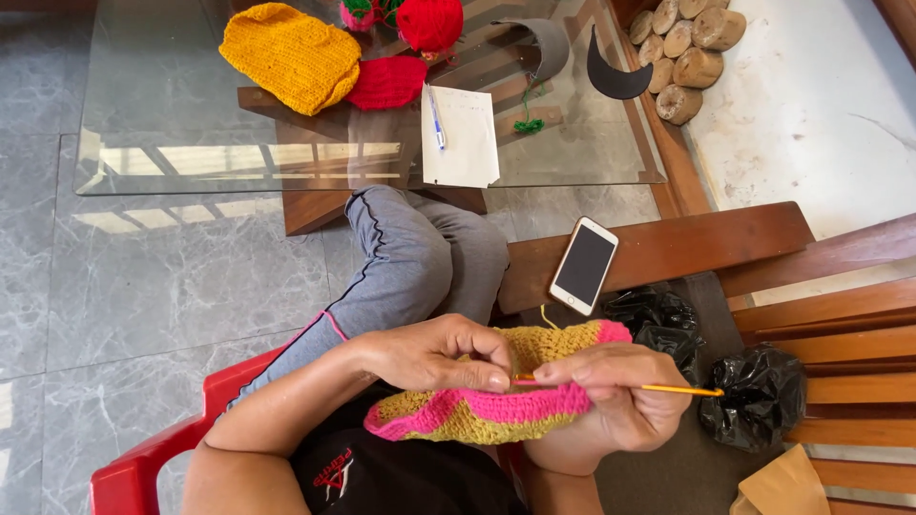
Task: The person is crocheting a garment using a crochet hook and pink and yellow yarn.
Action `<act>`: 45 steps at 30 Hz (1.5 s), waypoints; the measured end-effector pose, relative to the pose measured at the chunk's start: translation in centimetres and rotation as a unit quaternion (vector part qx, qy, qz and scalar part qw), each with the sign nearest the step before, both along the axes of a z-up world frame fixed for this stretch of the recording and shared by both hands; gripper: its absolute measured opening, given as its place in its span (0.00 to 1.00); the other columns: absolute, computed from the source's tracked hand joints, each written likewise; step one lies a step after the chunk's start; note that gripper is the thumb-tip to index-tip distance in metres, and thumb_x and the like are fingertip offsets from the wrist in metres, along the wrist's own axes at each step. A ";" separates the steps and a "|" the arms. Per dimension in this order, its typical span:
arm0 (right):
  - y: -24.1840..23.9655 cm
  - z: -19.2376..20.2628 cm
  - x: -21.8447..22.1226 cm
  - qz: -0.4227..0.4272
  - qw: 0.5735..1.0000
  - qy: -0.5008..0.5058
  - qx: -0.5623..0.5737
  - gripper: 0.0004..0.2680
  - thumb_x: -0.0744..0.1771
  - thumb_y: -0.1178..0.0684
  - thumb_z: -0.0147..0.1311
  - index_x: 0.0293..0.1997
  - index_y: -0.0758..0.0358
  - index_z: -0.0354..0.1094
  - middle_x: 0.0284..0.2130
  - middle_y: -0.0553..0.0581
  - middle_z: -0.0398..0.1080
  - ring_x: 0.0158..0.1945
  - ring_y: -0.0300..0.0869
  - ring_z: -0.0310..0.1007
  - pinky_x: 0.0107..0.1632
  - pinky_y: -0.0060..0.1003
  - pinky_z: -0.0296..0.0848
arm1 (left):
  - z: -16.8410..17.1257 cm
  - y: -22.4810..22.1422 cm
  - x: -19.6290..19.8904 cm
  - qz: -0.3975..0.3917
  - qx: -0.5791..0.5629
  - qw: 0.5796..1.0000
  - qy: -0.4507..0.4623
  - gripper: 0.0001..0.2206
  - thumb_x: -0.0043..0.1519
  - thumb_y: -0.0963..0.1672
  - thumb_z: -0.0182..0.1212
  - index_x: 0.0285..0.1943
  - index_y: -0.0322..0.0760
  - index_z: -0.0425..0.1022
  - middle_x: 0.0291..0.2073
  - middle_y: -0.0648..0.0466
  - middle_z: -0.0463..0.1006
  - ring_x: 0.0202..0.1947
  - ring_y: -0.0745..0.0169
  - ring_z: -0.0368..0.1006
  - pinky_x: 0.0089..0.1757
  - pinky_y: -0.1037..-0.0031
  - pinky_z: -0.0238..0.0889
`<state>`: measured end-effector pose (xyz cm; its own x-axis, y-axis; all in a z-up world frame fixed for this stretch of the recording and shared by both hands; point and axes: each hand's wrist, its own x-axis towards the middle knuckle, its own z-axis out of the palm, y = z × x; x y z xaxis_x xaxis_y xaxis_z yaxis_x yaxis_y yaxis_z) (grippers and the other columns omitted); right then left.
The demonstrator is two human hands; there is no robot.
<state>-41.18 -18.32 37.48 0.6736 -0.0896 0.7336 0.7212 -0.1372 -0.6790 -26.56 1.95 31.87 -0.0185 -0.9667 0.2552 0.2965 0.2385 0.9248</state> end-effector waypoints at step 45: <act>3.5 -2.7 7.5 -0.381 0.924 0.009 -0.042 0.05 0.73 0.59 0.56 0.48 0.72 0.71 0.37 0.53 0.73 0.38 0.31 0.68 0.44 0.24 0.68 | 8.3 -2.6 3.1 0.633 0.008 0.634 -0.444 0.32 0.59 0.47 0.72 0.69 0.23 0.68 0.30 0.50 0.75 0.30 0.54 0.72 0.31 0.66 0.64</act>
